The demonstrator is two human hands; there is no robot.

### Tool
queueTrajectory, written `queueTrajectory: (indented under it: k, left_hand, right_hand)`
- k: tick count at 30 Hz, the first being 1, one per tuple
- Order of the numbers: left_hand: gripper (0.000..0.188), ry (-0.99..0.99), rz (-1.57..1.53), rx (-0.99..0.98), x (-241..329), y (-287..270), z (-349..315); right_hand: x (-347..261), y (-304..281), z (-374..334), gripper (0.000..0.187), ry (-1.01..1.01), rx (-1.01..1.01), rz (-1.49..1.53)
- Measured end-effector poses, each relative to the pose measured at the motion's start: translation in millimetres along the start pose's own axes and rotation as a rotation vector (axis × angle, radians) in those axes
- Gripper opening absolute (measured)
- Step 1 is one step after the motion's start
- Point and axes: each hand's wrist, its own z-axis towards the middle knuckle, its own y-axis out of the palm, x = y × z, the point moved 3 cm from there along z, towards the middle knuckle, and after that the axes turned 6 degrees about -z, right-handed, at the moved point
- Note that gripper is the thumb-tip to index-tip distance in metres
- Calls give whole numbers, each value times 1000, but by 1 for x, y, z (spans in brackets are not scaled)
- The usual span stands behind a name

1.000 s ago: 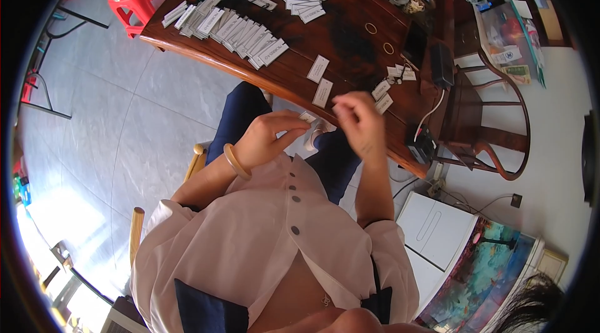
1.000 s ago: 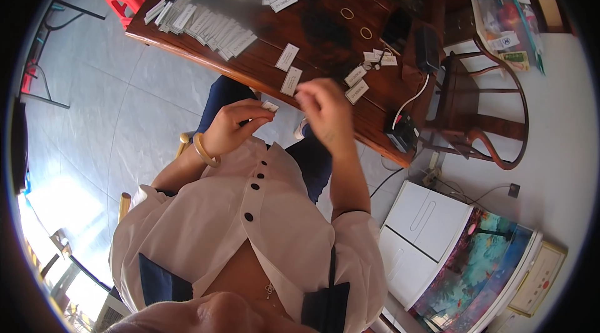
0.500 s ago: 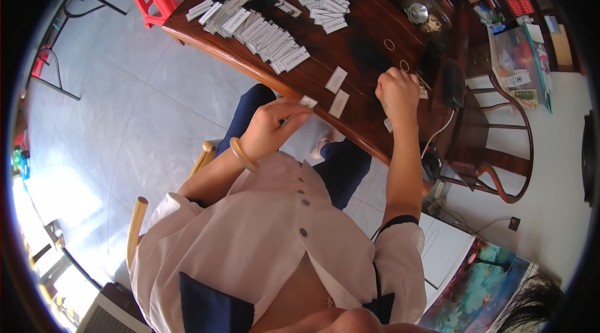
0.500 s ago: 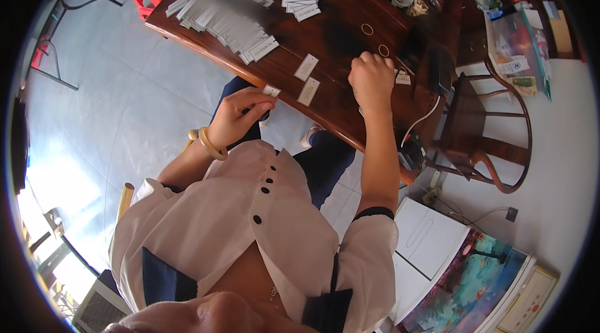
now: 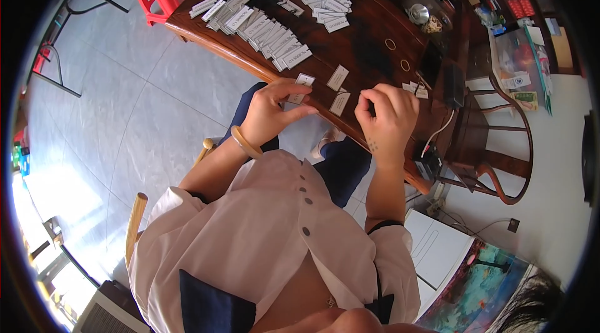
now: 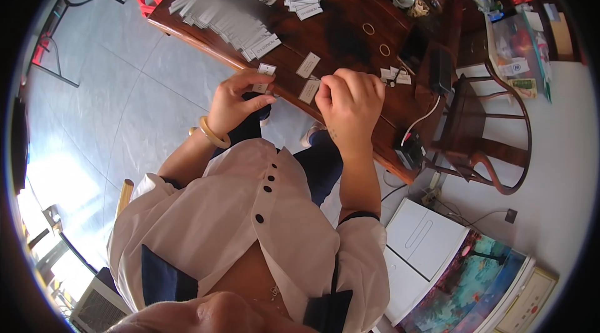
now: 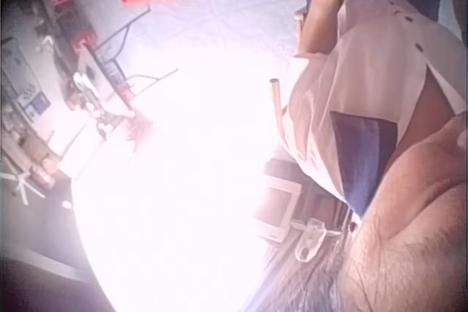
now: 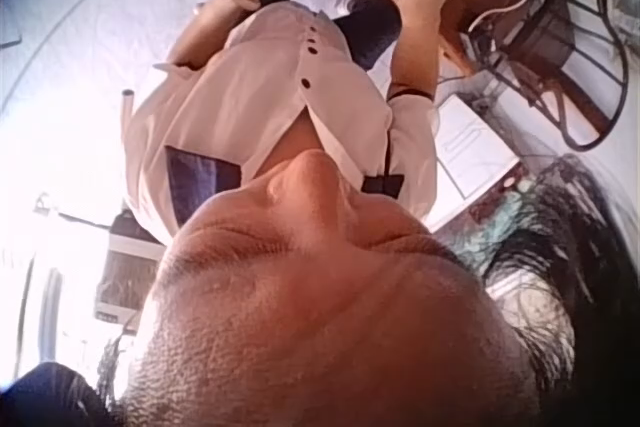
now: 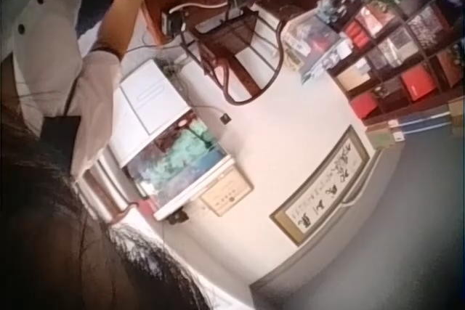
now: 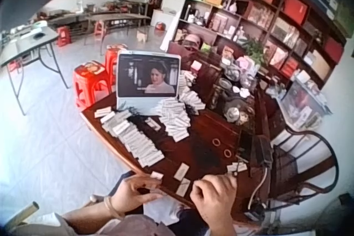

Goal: The person is sorting and bundling small printed inventory labels into stacks on a desk.

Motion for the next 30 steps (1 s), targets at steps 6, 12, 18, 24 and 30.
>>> queueTrajectory:
  k: [6,12,18,24,30]
  left_hand:
    - [27,30,-74,-39,10,3,-2]
    - [11,12,-93,29,0,1,-2]
    - [10,20,-96,26,-2,2,-1]
    - [12,-52,-183,-25,1,5,-3]
    - [13,-95,-166,-39,1,5,-4]
  right_hand:
    - [-10,4,-4,21,-5,-23,-43]
    - [-13,7,-8,20,4,-43,-52]
    - [-25,8,-2,32,-22,-160,106]
    - [-50,35,-14,45,151,-345,561]
    - [-50,32,-17,28,31,-153,481]
